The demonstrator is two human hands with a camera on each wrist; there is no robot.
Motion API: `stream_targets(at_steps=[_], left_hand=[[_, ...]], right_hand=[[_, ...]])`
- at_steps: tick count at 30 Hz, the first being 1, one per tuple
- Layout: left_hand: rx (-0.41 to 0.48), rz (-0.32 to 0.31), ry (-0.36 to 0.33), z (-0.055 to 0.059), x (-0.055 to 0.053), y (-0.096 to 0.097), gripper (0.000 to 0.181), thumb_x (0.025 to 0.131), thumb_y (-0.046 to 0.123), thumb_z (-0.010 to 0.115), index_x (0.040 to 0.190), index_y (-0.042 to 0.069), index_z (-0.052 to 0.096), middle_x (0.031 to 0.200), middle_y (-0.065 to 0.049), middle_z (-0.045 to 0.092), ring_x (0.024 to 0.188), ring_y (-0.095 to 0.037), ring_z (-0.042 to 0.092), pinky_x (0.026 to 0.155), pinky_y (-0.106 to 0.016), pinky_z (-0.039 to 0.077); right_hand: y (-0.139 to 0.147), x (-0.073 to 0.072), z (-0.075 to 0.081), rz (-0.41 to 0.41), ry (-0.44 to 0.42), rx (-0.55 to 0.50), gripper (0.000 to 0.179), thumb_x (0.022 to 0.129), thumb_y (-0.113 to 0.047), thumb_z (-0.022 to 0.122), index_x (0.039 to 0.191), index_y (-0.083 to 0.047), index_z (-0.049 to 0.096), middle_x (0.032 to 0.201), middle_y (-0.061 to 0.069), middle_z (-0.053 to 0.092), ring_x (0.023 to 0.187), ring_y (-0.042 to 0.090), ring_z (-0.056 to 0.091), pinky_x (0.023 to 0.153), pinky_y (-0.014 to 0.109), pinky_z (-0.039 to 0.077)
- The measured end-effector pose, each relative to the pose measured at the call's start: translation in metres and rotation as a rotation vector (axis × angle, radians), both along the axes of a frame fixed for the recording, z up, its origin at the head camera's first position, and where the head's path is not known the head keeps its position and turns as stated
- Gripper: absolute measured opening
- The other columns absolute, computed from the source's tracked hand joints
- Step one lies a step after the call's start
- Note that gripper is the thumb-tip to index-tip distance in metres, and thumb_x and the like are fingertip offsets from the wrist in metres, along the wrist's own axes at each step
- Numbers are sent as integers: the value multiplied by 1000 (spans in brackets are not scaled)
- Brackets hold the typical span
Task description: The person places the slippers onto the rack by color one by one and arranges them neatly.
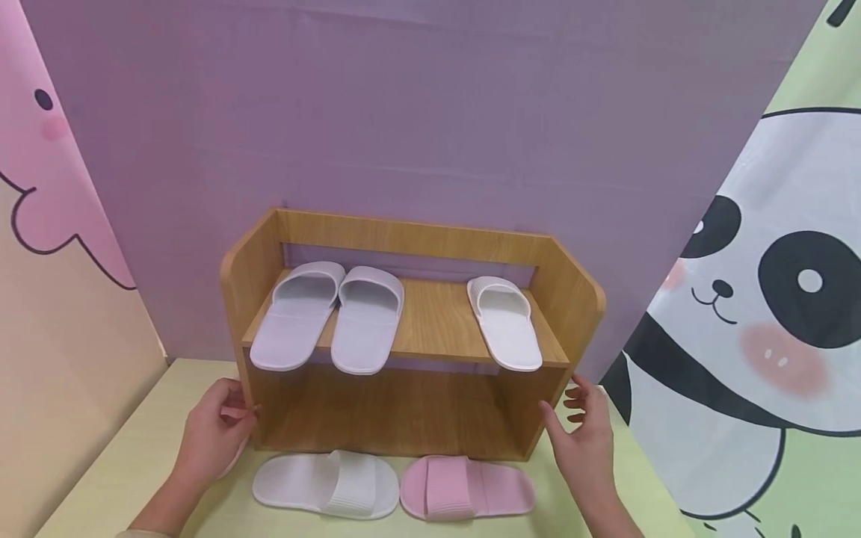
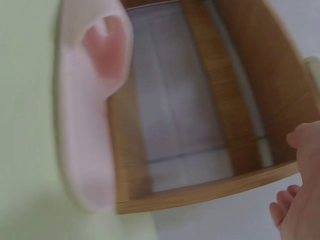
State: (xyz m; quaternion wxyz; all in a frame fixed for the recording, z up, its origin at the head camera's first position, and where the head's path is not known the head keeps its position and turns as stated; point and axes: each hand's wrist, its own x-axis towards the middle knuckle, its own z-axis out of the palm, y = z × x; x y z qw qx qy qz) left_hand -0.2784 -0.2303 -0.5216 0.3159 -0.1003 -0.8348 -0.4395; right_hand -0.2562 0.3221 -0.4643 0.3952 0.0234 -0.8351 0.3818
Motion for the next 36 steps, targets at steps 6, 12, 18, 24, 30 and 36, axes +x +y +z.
stream_targets(at_steps=[6, 12, 18, 24, 30, 36], left_hand=[[-4, 1, -7, 0, 0, -1, 36, 89, -10, 83, 118, 4, 66, 105, -7, 73, 87, -2, 66, 71, -13, 58], [-4, 9, -13, 1, 1, -1, 35, 90, -9, 83, 118, 5, 67, 105, -7, 73, 88, -2, 66, 72, -13, 58], [-9, 7, -15, 1, 1, 0, 35, 90, -7, 83, 118, 5, 67, 106, -7, 73, 88, -1, 66, 71, -15, 59], [-10, 19, -27, 3, 3, 1, 35, 89, -9, 82, 117, 4, 66, 107, -8, 73, 88, -5, 69, 72, -17, 60], [-43, 59, -95, 8, 10, 3, 36, 91, -7, 81, 121, 3, 64, 112, -12, 73, 94, -28, 74, 74, -19, 61], [-97, 179, -180, 13, 23, 7, 25, 91, 5, 84, 110, 5, 67, 103, -10, 74, 92, -30, 75, 75, -36, 61]], right_hand=[[1, -11, -19, 12, 54, -31, 56, 93, 3, 85, 143, 3, 60, 119, 14, 68, 103, 12, 61, 83, 9, 46], [0, -14, -25, -3, 54, -58, 45, 95, 4, 84, 137, 1, 67, 117, 10, 73, 101, 1, 63, 83, 8, 50], [-2, -16, -29, -74, 50, -75, 35, 96, 2, 84, 129, -3, 74, 111, 8, 77, 94, -6, 62, 77, 5, 50], [-7, -17, -30, -98, 93, -75, 30, 96, 4, 83, 124, -4, 77, 107, 8, 77, 90, -10, 61, 73, 4, 50], [-8, -21, -32, -71, 125, -69, 25, 97, 7, 79, 120, -1, 74, 106, 8, 75, 90, -6, 62, 73, 6, 50], [-7, -23, -33, -54, 131, -85, 22, 96, 11, 75, 115, 2, 70, 102, 9, 73, 88, -2, 62, 71, 13, 52]])
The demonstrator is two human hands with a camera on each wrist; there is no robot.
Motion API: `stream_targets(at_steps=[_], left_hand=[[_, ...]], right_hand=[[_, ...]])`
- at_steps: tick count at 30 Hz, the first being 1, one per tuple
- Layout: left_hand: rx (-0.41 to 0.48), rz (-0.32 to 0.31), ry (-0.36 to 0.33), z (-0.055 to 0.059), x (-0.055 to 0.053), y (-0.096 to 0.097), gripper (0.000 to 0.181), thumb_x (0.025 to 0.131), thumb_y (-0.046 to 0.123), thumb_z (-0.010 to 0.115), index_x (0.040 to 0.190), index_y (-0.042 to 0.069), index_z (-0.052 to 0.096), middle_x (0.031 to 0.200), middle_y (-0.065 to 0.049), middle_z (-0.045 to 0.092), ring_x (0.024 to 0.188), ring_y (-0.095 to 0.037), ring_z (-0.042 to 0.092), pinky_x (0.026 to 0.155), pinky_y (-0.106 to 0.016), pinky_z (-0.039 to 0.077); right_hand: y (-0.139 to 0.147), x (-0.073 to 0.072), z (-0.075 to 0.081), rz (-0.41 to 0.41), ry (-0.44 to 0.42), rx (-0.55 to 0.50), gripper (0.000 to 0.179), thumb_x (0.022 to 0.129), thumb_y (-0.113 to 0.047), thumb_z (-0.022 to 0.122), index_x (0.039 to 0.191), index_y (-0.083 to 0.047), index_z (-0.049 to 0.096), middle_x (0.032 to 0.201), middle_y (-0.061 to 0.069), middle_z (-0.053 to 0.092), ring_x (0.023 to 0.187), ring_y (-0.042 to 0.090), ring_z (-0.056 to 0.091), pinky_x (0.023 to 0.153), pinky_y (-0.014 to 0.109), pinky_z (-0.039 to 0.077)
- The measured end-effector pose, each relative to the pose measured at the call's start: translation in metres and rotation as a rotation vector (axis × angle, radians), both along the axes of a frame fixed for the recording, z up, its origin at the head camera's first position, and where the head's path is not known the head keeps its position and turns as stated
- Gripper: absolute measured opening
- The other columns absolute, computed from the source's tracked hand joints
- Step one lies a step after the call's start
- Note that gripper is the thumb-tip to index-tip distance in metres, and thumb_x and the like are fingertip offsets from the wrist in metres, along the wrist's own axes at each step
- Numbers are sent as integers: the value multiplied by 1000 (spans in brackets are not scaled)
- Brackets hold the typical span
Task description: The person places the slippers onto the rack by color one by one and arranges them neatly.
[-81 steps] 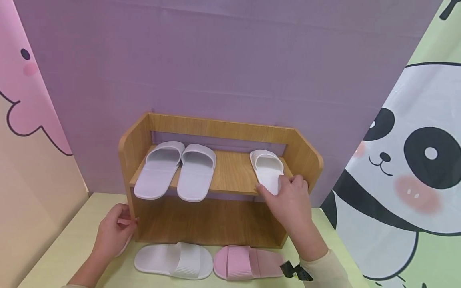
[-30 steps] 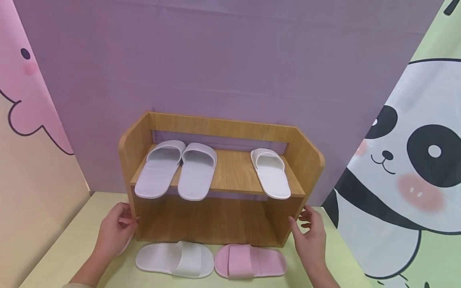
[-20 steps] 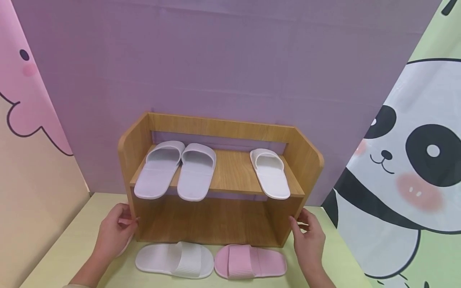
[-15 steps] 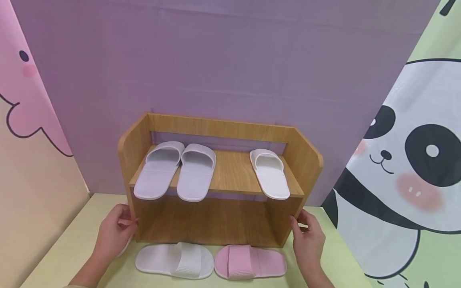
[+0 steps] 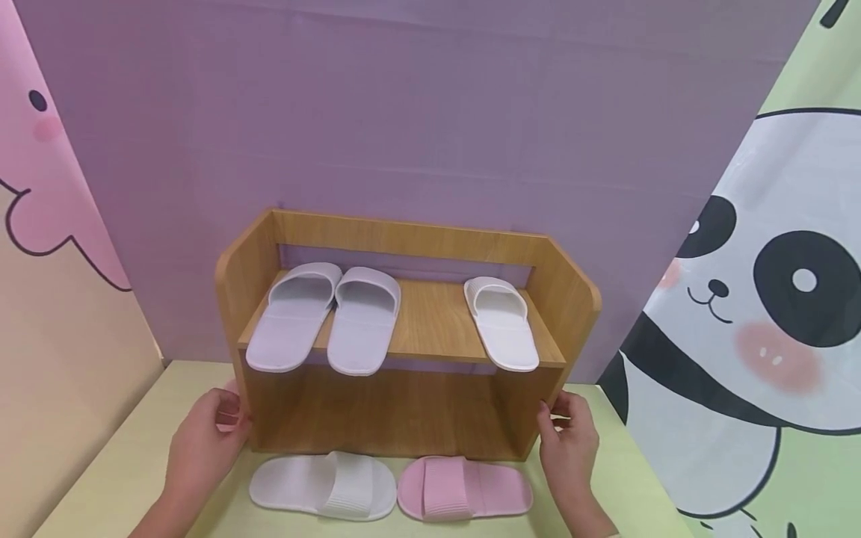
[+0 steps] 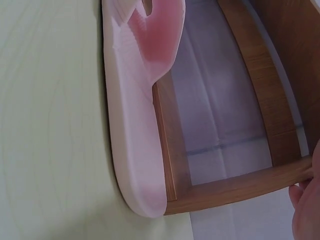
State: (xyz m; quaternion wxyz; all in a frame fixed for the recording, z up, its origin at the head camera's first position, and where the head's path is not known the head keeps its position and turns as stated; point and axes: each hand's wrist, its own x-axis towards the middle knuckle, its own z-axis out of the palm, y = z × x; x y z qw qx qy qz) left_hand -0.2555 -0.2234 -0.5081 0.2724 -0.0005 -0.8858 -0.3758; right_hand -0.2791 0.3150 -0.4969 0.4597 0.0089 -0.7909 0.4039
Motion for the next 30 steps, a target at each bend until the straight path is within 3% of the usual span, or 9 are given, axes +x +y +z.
stream_targets(at_steps=[3, 6, 8, 13, 16, 21, 30], left_hand=[[-47, 9, -85, 2, 8, -1, 20, 92, 12, 85, 103, 9, 68, 97, -5, 75, 90, -27, 74, 73, -42, 57], [-113, -78, -135, 1, 14, 0, 19, 92, 12, 85, 100, 14, 68, 93, 2, 73, 88, -20, 72, 76, -41, 59], [-179, -184, -101, -4, 14, 0, 22, 89, 11, 87, 99, 18, 69, 95, 7, 70, 88, -15, 68, 76, -38, 59], [-375, -449, 113, -32, 9, 3, 36, 80, 20, 98, 107, 23, 75, 112, 15, 63, 99, -9, 62, 84, -35, 61], [-433, -530, 104, -37, 8, 7, 45, 81, 31, 99, 119, 25, 76, 122, 14, 62, 109, -11, 62, 93, -39, 61], [-473, -567, -25, -34, 9, 13, 56, 84, 46, 96, 131, 26, 74, 130, 11, 64, 117, -19, 63, 98, -45, 61], [-502, -558, -142, -42, 6, 16, 58, 81, 52, 96, 128, 27, 74, 134, 8, 65, 126, -25, 61, 106, -51, 57]], right_hand=[[0, 0, 0, -1, -3, -4, 20, 96, 11, 74, 114, 2, 69, 102, 9, 72, 87, -1, 61, 72, 12, 52], [0, 0, 0, 4, 0, -9, 19, 96, 11, 73, 113, 2, 69, 101, 9, 71, 87, 0, 62, 73, 12, 52], [0, -1, -1, 7, 7, -11, 19, 95, 12, 73, 112, 3, 69, 101, 9, 71, 87, -1, 62, 72, 13, 53], [2, -3, -3, 23, 33, -10, 20, 93, 14, 74, 110, 4, 69, 99, 11, 71, 86, -2, 62, 72, 14, 53], [1, -3, -4, 36, 37, -15, 20, 93, 14, 73, 110, 4, 69, 100, 12, 71, 87, -3, 62, 72, 11, 51], [1, -3, -4, 32, 34, -10, 20, 94, 13, 73, 112, 5, 68, 101, 10, 71, 87, -3, 62, 72, 12, 52], [2, -5, -5, 45, 69, 6, 20, 94, 14, 72, 111, 5, 68, 100, 11, 70, 87, -3, 62, 73, 8, 49]])
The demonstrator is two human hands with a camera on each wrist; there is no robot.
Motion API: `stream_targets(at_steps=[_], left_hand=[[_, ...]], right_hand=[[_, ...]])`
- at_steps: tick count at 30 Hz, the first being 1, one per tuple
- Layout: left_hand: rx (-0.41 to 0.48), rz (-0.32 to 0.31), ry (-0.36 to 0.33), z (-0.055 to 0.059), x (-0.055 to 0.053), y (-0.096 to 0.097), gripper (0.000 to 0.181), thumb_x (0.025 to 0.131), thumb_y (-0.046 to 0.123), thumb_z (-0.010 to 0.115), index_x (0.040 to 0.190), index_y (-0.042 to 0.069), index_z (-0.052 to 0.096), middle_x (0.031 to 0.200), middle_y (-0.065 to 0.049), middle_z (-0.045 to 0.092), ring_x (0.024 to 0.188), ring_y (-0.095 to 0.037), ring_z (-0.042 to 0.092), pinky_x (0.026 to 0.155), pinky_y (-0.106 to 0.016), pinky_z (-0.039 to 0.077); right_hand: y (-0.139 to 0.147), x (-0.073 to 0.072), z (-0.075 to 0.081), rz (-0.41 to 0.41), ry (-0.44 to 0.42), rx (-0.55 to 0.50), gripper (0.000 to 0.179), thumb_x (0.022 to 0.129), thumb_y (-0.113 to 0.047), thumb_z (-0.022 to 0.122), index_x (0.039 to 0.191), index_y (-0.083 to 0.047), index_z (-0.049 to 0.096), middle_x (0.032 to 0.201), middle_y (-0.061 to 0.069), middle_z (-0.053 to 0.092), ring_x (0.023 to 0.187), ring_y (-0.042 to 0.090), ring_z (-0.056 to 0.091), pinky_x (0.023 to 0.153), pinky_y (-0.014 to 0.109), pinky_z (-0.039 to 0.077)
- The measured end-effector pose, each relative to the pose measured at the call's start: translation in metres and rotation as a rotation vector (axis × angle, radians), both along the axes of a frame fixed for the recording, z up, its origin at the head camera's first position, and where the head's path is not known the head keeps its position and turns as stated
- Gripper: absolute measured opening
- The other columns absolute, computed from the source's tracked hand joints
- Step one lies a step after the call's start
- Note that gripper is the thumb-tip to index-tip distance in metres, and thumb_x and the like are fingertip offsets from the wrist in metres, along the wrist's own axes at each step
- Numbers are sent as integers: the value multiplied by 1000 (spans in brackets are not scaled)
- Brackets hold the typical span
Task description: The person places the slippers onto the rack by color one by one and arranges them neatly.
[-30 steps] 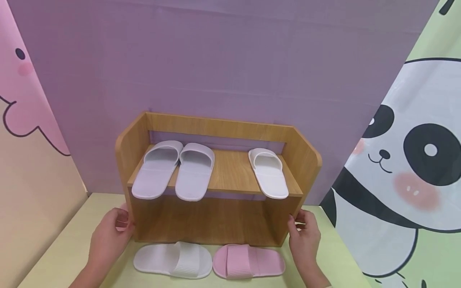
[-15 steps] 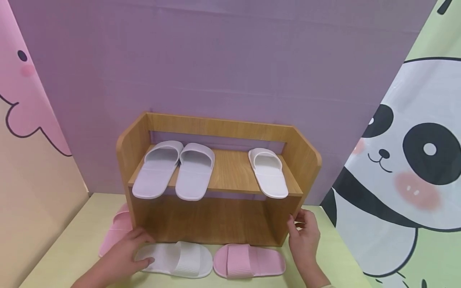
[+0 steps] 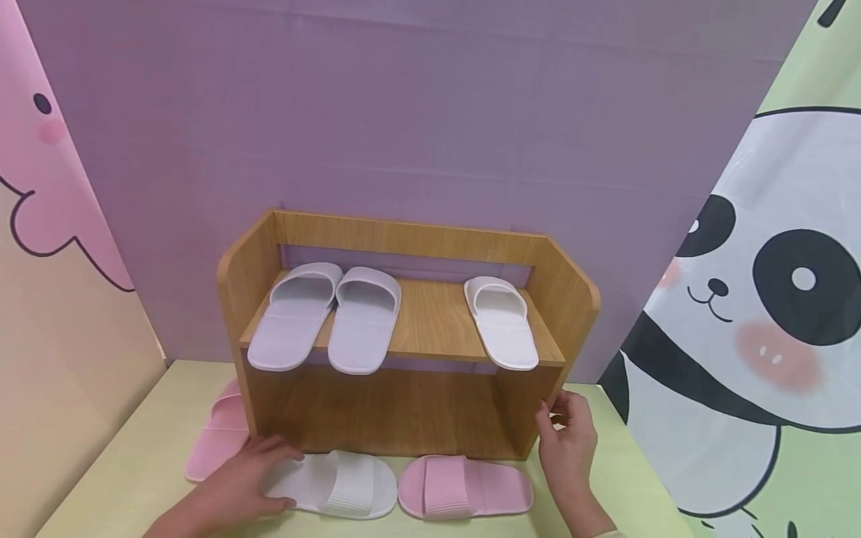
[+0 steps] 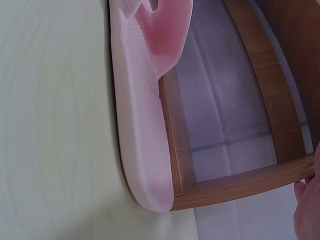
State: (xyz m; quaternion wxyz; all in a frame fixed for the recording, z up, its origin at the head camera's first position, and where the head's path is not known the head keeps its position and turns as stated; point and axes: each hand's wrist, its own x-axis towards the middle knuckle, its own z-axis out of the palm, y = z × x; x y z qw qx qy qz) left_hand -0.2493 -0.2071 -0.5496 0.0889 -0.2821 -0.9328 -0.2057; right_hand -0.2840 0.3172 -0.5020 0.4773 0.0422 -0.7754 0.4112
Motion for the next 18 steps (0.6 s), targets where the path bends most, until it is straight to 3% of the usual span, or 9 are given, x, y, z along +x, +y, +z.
stream_targets(at_steps=[4, 10, 18], left_hand=[[7, -6, -12, 0, 1, 1, 61, 79, 51, 97, 130, 25, 74, 136, 8, 64, 127, -25, 61, 108, -52, 56], [17, -42, 25, -2, 3, 1, 62, 78, 40, 99, 132, 23, 75, 140, 8, 64, 130, -24, 62, 109, -48, 56], [-7, -87, 42, -3, 3, 0, 58, 77, 38, 99, 129, 24, 78, 135, 7, 67, 126, -27, 63, 106, -51, 57]], right_hand=[[1, -1, -2, 2, 12, 7, 20, 93, 14, 72, 111, 5, 68, 100, 11, 70, 86, -3, 62, 73, 8, 49], [1, -2, -3, -2, 19, 11, 22, 93, 15, 72, 112, 5, 68, 102, 11, 70, 87, -3, 62, 73, 8, 49], [1, -2, -3, -1, 10, 9, 21, 93, 14, 72, 112, 5, 68, 102, 11, 70, 87, -2, 62, 72, 12, 51]])
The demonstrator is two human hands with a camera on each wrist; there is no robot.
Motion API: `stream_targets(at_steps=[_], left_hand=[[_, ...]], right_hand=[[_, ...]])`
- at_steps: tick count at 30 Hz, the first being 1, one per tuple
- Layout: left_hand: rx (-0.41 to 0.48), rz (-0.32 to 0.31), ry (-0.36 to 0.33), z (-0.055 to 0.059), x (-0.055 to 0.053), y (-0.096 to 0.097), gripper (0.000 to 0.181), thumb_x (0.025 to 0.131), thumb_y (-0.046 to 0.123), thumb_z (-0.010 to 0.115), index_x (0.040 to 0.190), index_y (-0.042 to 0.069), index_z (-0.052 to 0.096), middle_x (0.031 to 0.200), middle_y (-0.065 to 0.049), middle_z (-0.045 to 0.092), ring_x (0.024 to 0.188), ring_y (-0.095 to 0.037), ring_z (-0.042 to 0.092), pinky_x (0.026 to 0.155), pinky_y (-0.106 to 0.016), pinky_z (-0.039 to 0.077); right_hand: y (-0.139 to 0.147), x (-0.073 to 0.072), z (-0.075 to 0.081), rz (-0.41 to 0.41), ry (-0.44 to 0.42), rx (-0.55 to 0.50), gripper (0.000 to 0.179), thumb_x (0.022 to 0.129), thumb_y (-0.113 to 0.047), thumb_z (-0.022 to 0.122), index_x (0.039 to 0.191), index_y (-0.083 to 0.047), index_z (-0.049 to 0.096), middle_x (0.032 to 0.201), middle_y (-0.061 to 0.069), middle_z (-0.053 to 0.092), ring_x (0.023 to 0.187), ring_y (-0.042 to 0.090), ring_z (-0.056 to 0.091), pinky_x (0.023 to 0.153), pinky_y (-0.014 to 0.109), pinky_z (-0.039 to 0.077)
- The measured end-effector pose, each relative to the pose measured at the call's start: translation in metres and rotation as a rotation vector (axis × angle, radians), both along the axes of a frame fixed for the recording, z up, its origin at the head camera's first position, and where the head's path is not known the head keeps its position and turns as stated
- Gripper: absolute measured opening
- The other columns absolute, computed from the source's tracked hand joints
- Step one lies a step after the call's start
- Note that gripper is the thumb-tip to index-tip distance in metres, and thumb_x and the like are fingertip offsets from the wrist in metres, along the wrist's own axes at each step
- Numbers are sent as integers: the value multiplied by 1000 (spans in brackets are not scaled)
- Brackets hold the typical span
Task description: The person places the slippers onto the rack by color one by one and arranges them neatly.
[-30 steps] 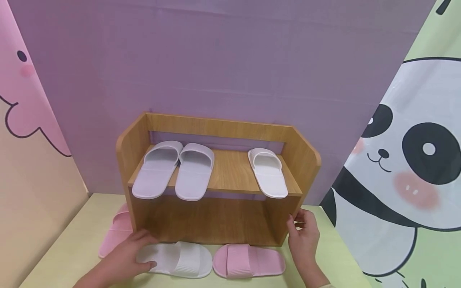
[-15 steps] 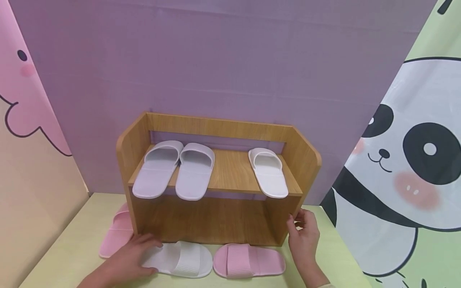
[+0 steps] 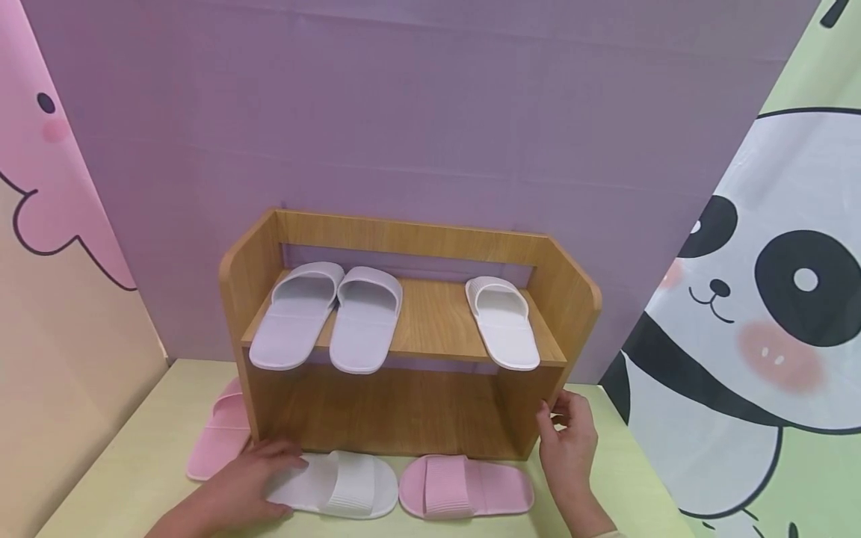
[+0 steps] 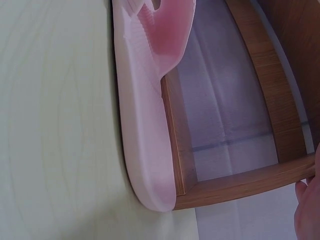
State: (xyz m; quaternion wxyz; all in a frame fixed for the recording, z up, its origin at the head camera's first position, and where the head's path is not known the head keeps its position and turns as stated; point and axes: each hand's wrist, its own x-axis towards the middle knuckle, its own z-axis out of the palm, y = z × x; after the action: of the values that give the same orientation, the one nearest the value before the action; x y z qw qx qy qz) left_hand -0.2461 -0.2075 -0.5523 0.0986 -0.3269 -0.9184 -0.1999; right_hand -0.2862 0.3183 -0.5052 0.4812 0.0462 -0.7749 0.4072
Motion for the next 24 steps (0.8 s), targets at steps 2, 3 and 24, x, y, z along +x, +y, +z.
stream_targets(at_steps=[2, 3, 24], left_hand=[[-11, -2, -14, 0, 0, -1, 57, 78, 39, 98, 129, 25, 78, 137, 5, 68, 128, -29, 63, 107, -53, 56], [-16, -2, -24, 0, 0, -1, 57, 78, 39, 98, 130, 25, 78, 138, 4, 68, 129, -30, 63, 108, -54, 55], [-68, -42, -171, 12, 3, -7, 62, 75, 29, 100, 133, 21, 80, 138, 0, 70, 130, -31, 63, 111, -49, 55]], right_hand=[[0, 0, 0, -1, -1, -2, 22, 93, 14, 72, 113, 5, 68, 102, 10, 70, 87, -2, 62, 72, 12, 51], [0, 0, 0, 0, 0, -3, 22, 93, 14, 72, 113, 5, 68, 102, 11, 70, 87, -2, 62, 72, 12, 51], [-2, 0, -1, 0, 15, -9, 22, 93, 15, 72, 112, 4, 69, 101, 10, 69, 87, -2, 62, 73, 9, 48]])
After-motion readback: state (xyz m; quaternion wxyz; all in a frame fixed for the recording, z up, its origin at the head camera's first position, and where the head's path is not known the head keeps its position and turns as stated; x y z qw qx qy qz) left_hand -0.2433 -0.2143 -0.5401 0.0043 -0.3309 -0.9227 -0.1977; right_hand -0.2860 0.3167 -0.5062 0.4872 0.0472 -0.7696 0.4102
